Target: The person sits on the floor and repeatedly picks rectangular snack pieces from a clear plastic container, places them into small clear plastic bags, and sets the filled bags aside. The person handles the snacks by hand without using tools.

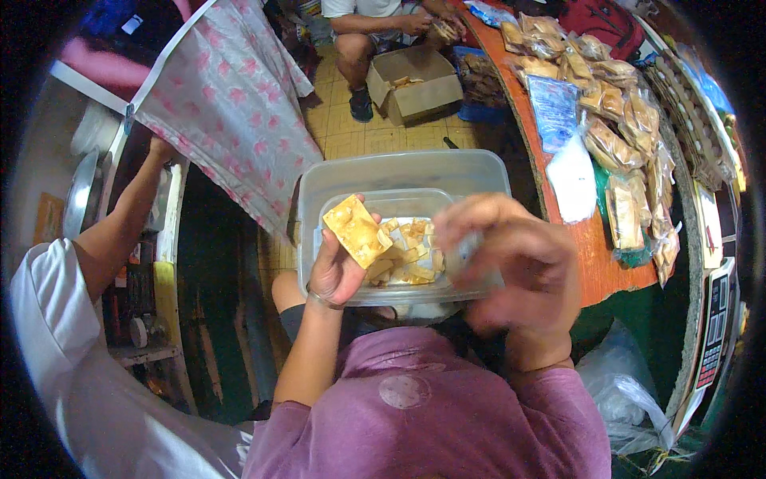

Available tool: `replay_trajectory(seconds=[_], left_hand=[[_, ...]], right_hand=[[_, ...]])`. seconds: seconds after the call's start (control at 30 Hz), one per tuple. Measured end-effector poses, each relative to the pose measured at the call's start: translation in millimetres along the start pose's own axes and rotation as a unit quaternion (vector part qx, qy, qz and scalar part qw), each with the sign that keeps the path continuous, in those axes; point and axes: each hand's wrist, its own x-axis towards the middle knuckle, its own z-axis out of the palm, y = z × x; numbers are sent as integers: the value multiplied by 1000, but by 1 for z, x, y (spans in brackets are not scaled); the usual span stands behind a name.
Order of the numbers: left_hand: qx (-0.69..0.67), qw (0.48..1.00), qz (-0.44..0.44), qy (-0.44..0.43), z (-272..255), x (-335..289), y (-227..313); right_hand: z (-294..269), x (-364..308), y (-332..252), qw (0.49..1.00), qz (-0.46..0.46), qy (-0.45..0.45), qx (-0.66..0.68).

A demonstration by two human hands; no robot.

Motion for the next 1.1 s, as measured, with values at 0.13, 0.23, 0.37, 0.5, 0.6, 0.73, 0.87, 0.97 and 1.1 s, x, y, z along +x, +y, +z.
replay_trajectory(seconds=[0.13, 0.23, 0.37, 0.5, 0.6, 0.73, 0.87, 0.97, 1.1], left_hand=[[18, 1000, 10, 2, 3, 1, -1], [20, 1000, -6, -11, 8, 1, 0], [59, 998, -2, -14, 16, -2, -1], [79, 996, -16, -24, 19, -4, 0], [86, 996, -12, -23, 18, -5, 1], [93, 995, -15, -43, 17, -4, 1], [96, 995, -11, -8, 17, -3, -1], [133, 991, -1, 16, 9, 1, -3], [229, 971, -26, 63, -32, 16, -10]], right_hand=[[0, -4, 37, 941, 11, 28, -338], [4, -13, 64, 926, 31, 30, -376], [9, -23, 84, 920, 28, 44, -387], [9, -22, 88, 922, 30, 44, -383], [9, -22, 88, 920, 32, 48, -388], [7, -24, 91, 916, 24, 57, -396], [3, -25, 94, 914, 16, 70, -400], [-2, -24, 91, 900, 17, 88, -427], [-13, -24, 81, 877, 3, 123, -464]])
